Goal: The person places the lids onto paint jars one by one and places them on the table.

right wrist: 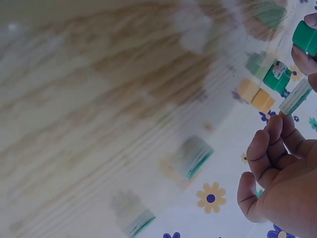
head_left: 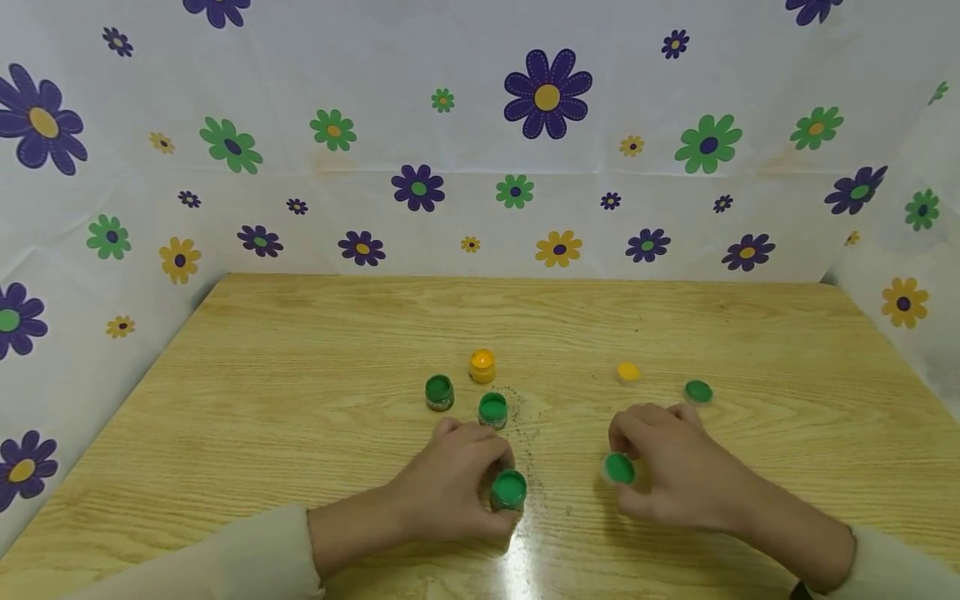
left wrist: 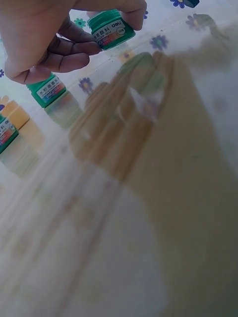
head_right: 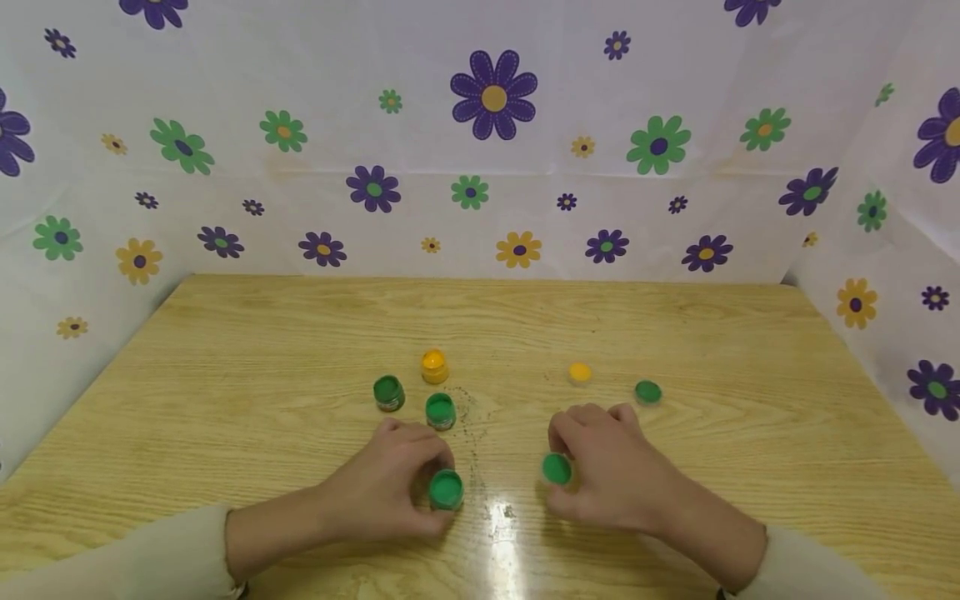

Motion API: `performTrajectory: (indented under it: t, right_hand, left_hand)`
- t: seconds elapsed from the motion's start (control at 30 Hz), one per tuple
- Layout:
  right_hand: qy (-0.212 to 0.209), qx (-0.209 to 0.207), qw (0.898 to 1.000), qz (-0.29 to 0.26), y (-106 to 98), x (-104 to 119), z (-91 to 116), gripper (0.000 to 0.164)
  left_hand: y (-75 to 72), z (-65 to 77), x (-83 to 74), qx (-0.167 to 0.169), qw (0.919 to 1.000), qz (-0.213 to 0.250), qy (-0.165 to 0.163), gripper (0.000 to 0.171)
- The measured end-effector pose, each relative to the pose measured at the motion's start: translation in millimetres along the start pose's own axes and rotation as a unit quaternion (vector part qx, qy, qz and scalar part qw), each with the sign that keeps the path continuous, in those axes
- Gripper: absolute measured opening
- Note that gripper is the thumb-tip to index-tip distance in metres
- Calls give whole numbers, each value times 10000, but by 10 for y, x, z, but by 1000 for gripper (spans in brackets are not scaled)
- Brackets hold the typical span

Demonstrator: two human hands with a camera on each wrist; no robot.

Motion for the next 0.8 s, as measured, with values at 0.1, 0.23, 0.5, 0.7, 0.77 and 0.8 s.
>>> performTrajectory:
  t: [0.1,0.23,0.5,0.7,0.77,0.8]
  right_hand:
    - [-4,5,10000,-68,38,28,-18,26]
    - [22,146,9993,-355,112,66,-44,25]
    - [-86,142,9982,-571,159,156,-94,24]
    - [-149,-227,9970,-726,137,187,-100,24]
    - [-185,-383,9957,-825,138,186,-108,25]
    - [-226,-451,9948,-884,142,188,-114,26]
  left_hand:
    - [22,-23,-25,71,10000,-50,-21,23]
    - [72,-68,-63,242,9997,-36,-31,22]
    - [135,-129,-154,264,9989,-339,198,20]
    - [163,-137,-206,191,9973,-594,386,21]
    - [175,-136,-220,151,9966,-662,457,21]
    - [180,-135,-225,124,9964,-689,485,21]
Point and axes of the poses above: each hand's wrist, its own z-axis away from the middle knuckle, its own y-axis out of the palm, x = y × z, the point moved 9 cm from there along -z, towards the middle knuckle, and after that the axes turned 3 degrees about -y, right-handed, at the moved point
